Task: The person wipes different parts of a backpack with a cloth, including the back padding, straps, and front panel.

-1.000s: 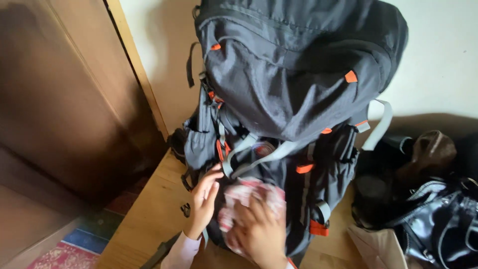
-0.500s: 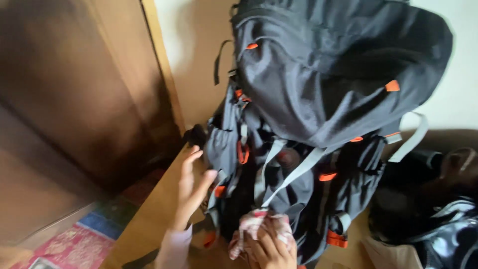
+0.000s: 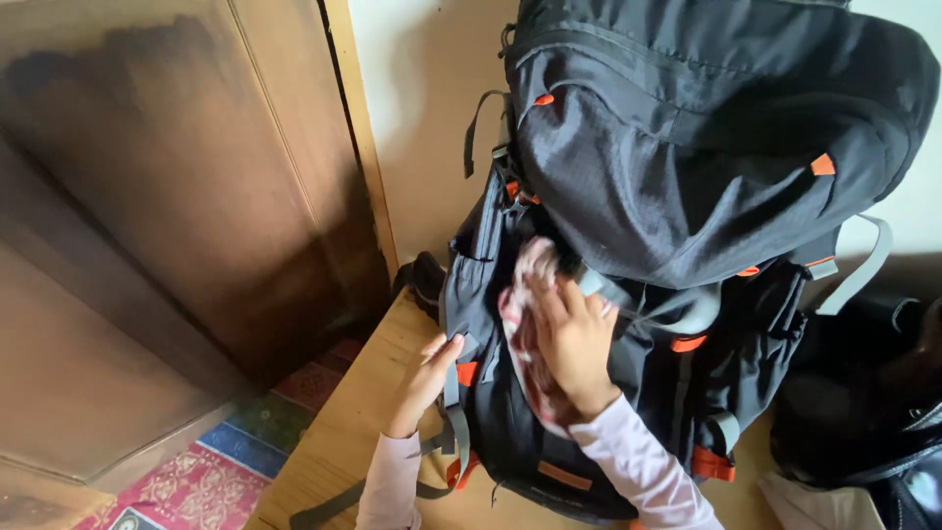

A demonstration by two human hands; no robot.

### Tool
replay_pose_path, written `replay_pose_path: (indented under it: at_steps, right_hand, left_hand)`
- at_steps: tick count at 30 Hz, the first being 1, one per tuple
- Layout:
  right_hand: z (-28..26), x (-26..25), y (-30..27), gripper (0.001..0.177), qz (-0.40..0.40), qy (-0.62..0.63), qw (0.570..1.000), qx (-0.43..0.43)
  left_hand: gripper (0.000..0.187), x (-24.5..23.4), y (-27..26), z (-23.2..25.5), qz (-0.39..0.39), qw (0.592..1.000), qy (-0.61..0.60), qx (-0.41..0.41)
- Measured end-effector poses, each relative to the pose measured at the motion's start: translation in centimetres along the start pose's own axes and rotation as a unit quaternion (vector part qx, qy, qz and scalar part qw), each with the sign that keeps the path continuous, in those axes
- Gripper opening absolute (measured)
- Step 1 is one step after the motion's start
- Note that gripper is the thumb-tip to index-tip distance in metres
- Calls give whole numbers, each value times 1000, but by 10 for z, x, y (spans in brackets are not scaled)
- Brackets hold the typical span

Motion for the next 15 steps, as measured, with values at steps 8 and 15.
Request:
replay_pose_path:
  at_steps: [8, 15]
  right_hand:
    - [-68, 1, -14, 26, -166, 99, 980, -46]
    - [-80, -50, -72, 50, -178, 106, 963, -173]
  left_hand:
    - [71, -6, -5, 16, 18, 991, -21, -130]
    - [75, -8, -1, 15, -5, 993, -6, -121]
Point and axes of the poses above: each hand's wrist, its own y-axis towards the middle knuckle, its own x-axis out of the palm, z = x × y, the point moved 4 cm from there along y, towards the middle knuckle, and after that the axes turned 4 degrees about z, right-handed, at the moved point
